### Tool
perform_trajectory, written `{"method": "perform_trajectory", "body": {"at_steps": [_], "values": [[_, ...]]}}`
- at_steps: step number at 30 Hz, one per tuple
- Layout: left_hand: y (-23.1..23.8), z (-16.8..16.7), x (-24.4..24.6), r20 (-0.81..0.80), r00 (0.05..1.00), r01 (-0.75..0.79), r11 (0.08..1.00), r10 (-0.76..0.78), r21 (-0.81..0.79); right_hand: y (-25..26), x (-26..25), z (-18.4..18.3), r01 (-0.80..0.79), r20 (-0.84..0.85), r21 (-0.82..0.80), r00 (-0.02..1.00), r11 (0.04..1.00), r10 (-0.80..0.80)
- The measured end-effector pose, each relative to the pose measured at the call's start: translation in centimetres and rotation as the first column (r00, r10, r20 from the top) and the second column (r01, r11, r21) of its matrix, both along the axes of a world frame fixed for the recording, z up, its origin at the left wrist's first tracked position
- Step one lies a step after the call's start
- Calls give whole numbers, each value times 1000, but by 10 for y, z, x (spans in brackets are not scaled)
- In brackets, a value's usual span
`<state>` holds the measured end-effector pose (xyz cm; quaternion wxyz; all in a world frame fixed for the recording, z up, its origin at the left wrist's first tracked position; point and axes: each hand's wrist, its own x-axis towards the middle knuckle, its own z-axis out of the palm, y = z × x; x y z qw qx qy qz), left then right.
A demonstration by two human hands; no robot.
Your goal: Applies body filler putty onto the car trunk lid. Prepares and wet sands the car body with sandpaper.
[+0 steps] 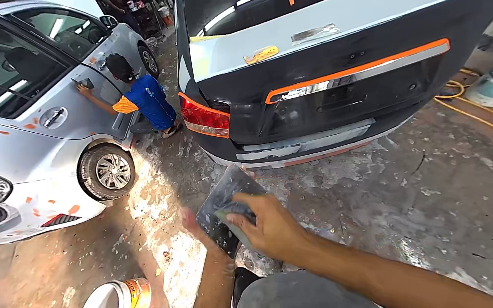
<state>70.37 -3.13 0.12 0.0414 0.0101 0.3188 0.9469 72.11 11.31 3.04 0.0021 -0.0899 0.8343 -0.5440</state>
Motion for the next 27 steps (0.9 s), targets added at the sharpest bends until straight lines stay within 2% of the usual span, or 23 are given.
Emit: {"method": "perform_trajectory", "body": {"at_steps": [2,5,8,9,12,13,16,18,21,25,27], "values": [[1,1,1,16,1000,2,1000,-2,-11,4,-5,-2,-17,27,7,999,1000,16],[4,1,1,14,1000,3,998,-2,-70,12,-21,-3,86,11,-40,996,996,-86],[-7,-1,-5,13,1000,17,1000,-17,-8,-7,2,0,-55,34,-61,998,997,57],[-10,-1,-7,-8,1000,28,1000,-28,-6,-4,-1,-4,-50,31,-50,998,998,52],[-6,2,-5,-54,998,38,999,-37,14,12,-24,-10,97,-22,-27,995,995,-98],[-5,4,-5,-65,997,54,998,-52,36,8,-22,-7,97,-29,-44,995,994,-99],[-7,3,-5,-9,999,-46,999,46,-16,-10,0,3,-12,35,-55,999,998,14],[-6,0,-6,-23,1000,-2,1000,2,-7,3,-14,-6,59,23,-22,998,998,-58],[-5,-1,-7,-44,999,-22,999,21,-33,19,-38,-5,218,-45,-21,975,976,-219],[-1,0,-9,-69,995,68,997,-69,-22,-4,-15,0,99,43,-51,994,994,-97],[-5,-4,-9,-59,995,81,996,-83,-31,10,-32,-9,153,-20,-60,988,986,-155]]}}
